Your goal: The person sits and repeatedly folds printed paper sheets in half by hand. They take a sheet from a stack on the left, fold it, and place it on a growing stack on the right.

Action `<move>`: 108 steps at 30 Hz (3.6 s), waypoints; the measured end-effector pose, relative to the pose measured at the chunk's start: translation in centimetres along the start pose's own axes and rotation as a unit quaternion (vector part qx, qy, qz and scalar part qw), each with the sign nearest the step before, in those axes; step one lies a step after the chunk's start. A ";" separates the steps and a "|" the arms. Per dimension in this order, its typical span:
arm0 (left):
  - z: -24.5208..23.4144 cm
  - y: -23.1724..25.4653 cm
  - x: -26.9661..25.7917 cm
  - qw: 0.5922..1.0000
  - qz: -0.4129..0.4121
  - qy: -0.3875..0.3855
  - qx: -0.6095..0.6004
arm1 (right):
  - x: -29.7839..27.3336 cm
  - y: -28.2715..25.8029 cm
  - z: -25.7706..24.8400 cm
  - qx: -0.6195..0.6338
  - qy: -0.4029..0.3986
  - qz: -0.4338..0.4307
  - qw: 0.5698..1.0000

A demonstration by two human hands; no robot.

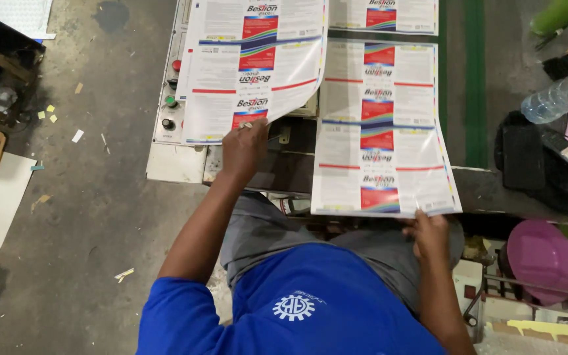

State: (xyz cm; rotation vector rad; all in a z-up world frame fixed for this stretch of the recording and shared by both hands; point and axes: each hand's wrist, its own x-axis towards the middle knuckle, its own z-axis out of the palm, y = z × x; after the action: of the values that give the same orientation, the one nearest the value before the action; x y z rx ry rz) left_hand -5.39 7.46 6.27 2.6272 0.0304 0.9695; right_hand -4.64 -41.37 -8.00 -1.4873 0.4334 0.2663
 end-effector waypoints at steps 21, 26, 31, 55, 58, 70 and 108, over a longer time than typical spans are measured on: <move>4.8 9.5 -6.1 0.972 0.145 -0.123 -0.138 | -3.1 -4.8 11.3 -0.044 -0.214 -0.020 0.976; 4.0 15.3 -5.7 0.948 0.224 -0.130 -0.184 | -2.3 -3.1 11.5 0.071 -0.243 0.011 0.967; 6.6 10.3 -4.1 0.956 0.192 -0.166 -0.144 | -1.7 -3.8 6.5 0.095 -0.134 -0.031 0.986; 7.0 -2.6 1.5 0.977 -0.067 -0.154 0.135 | -1.1 0.5 -5.3 0.042 0.033 -0.031 0.998; 7.4 -2.7 1.7 0.975 -0.073 -0.151 0.143 | -1.4 1.3 -3.1 0.027 0.022 -0.017 0.999; 6.3 -3.2 3.6 0.977 -0.023 -0.124 0.173 | 3.7 -1.5 2.4 0.093 0.009 -0.077 0.993; 8.4 11.2 0.6 0.968 0.220 -0.085 -0.087 | 8.2 -0.3 17.3 0.268 -0.394 -0.011 0.879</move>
State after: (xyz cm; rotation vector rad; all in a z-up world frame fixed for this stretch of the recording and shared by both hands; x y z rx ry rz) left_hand -0.71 -5.60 4.31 2.5894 -0.6722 0.8228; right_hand 4.80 -24.99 -10.82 -0.7383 -0.1717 0.6433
